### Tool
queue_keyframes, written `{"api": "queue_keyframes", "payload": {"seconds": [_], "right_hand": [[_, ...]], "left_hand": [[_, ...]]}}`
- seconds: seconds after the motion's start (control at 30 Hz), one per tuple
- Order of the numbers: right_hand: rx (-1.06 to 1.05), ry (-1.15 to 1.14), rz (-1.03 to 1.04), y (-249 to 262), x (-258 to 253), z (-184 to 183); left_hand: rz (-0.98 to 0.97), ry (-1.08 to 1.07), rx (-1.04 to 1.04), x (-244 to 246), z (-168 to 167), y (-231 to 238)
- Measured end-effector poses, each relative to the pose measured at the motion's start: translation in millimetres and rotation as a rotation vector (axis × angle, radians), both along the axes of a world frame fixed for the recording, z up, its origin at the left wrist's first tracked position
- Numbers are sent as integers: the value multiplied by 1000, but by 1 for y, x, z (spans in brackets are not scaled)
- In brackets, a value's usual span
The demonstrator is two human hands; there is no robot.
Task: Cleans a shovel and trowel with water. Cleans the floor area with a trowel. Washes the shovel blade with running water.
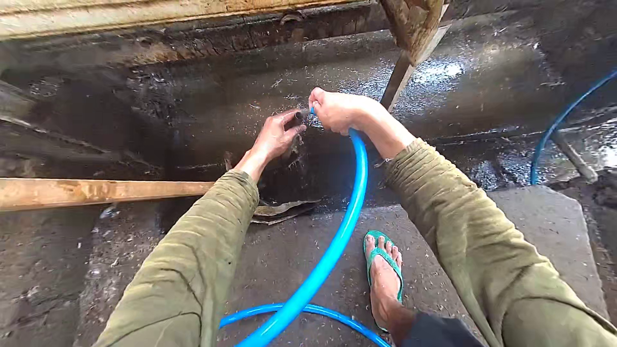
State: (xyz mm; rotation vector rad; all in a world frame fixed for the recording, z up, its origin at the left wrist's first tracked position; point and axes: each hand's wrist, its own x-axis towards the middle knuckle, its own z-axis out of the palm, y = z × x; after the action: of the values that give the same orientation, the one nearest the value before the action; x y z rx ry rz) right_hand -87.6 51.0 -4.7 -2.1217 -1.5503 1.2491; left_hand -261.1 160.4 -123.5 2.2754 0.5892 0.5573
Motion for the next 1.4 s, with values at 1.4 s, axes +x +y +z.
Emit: {"api": "queue_keyframes", "payload": {"seconds": [1.4], "right_hand": [[-74, 19, -137, -45, 76, -45]], "left_hand": [[1040, -759, -1065, -10, -55, 33]]}}
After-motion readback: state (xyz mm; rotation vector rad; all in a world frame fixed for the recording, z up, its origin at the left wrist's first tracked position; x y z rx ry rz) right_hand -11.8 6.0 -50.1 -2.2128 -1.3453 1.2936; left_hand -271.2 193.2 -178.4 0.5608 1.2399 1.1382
